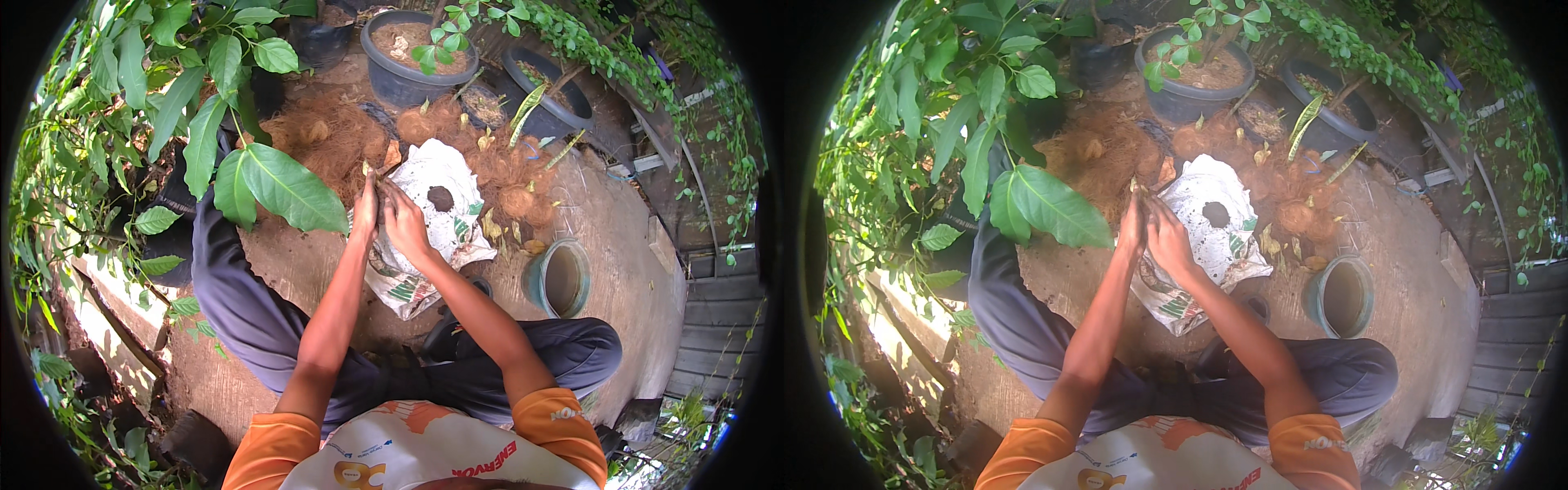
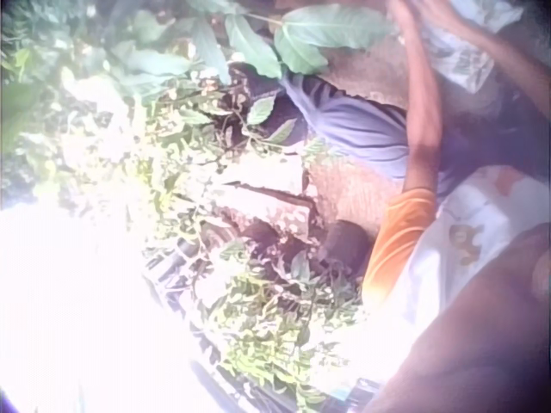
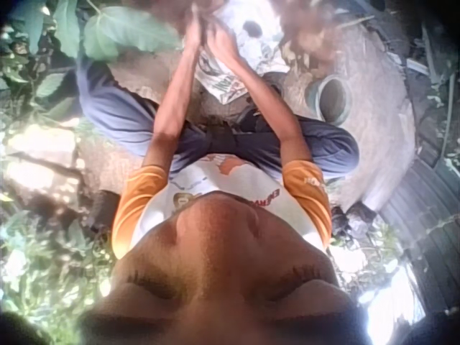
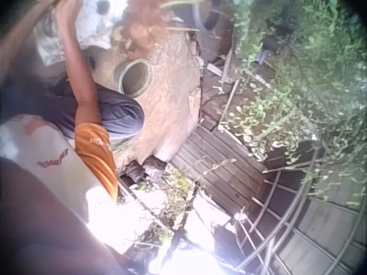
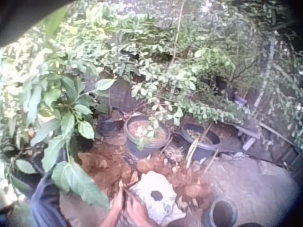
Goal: The person sits on the ground and wraps small plants with fibrous material, using a white sack as a work surface. They repeatedly pick up a plant, wrap it with the fibrous material, and place it aside.
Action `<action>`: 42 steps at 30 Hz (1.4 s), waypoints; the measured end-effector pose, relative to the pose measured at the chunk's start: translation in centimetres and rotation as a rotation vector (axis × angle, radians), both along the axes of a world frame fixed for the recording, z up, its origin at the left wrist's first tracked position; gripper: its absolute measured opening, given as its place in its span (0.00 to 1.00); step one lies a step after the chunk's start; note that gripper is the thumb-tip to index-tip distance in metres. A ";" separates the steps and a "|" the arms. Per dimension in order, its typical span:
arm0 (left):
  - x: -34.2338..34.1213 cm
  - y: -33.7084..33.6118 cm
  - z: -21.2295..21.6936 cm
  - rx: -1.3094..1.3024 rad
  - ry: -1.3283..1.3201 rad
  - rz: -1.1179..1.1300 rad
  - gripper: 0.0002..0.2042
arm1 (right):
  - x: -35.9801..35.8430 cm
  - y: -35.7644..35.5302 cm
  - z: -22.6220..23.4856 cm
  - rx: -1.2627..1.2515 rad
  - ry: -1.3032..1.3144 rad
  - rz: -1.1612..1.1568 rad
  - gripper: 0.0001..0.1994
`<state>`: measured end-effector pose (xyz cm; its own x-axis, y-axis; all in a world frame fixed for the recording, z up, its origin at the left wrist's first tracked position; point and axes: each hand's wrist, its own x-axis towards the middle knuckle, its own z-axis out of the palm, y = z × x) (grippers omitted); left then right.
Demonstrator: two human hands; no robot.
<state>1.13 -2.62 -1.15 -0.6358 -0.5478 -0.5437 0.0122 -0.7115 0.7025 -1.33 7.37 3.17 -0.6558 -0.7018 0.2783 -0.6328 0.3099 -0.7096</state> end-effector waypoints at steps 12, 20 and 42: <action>0.6 0.1 3.1 0.028 0.142 -0.035 0.22 | 1.2 0.0 0.0 -0.070 -0.062 0.019 0.32; 0.6 -0.7 3.1 0.026 0.231 -0.102 0.17 | 0.1 -0.2 1.6 -0.211 -0.194 -0.077 0.28; -0.2 -0.4 3.9 0.144 0.071 -0.171 0.36 | -0.6 -1.7 -0.8 -0.432 -0.504 -0.209 0.13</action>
<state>0.88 -2.98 2.74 -0.7520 -0.3487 -0.5594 -0.0717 -0.8004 0.5952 -1.88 5.68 2.32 -0.8878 -0.4413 0.1304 -0.1518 0.0132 -0.9883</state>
